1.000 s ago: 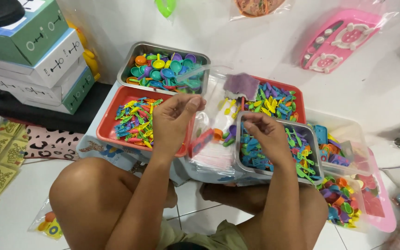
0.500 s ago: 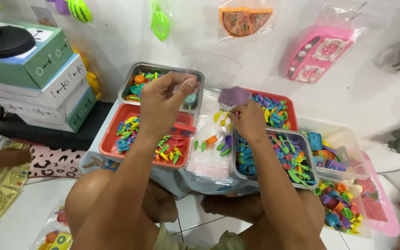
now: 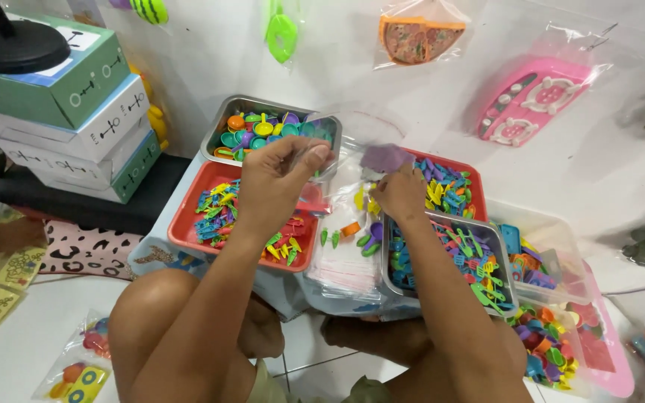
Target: The person is sorting and packing small colorful plastic toy pieces into individual plastic bags.
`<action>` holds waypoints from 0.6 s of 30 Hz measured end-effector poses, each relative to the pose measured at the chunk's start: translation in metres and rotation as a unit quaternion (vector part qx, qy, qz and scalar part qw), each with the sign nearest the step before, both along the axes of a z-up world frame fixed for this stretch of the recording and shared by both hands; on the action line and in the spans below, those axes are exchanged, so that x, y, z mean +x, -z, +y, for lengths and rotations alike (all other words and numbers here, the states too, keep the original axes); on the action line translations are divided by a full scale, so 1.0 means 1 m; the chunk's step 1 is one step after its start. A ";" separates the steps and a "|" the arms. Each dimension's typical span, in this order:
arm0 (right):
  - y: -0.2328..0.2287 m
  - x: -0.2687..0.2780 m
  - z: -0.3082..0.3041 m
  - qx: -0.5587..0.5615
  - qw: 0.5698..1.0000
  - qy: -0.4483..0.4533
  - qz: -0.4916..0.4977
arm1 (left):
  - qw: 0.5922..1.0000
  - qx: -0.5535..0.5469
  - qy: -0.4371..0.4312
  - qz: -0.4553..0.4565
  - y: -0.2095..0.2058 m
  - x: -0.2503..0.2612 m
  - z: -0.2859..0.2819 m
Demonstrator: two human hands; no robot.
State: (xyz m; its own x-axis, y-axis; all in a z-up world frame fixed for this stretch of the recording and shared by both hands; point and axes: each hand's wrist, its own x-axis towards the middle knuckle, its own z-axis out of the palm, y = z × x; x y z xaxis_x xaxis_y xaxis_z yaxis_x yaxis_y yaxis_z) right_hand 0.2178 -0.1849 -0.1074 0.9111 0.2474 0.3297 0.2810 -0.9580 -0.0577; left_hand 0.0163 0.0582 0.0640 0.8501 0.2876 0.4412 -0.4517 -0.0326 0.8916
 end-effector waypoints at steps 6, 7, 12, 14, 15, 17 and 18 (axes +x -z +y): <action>-0.031 -0.014 -0.006 0.194 0.975 -0.064 0.090 | 1.000 -0.004 -0.004 0.001 0.001 0.003 -0.002; -0.037 -0.019 -0.008 0.259 0.955 -0.076 0.120 | 1.000 -0.004 -0.005 0.004 0.001 0.003 -0.002; -0.046 -0.025 -0.018 0.287 0.941 -0.054 0.169 | 1.000 -0.024 0.005 0.005 -0.001 0.003 -0.006; -0.042 -0.024 -0.021 0.273 0.947 -0.061 0.157 | 0.999 -0.028 0.015 0.011 0.000 0.004 -0.008; -0.042 -0.023 -0.020 0.303 0.937 -0.066 0.159 | 1.000 -0.025 0.011 0.012 0.001 0.005 -0.008; -0.039 -0.021 -0.022 0.334 0.926 -0.073 0.161 | 1.000 -0.021 0.006 0.013 0.002 0.006 -0.007; -0.036 -0.020 -0.024 0.335 0.926 -0.063 0.161 | 0.999 -0.028 0.012 0.012 0.002 0.007 -0.007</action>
State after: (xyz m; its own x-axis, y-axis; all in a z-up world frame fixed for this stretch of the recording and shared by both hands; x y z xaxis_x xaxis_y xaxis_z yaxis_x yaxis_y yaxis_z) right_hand 0.1982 -0.2088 -0.0711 0.9667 0.1963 0.1644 0.2532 -0.6383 -0.7269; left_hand 0.0229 0.0513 0.0618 0.8672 0.2906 0.4044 -0.4302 0.0283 0.9023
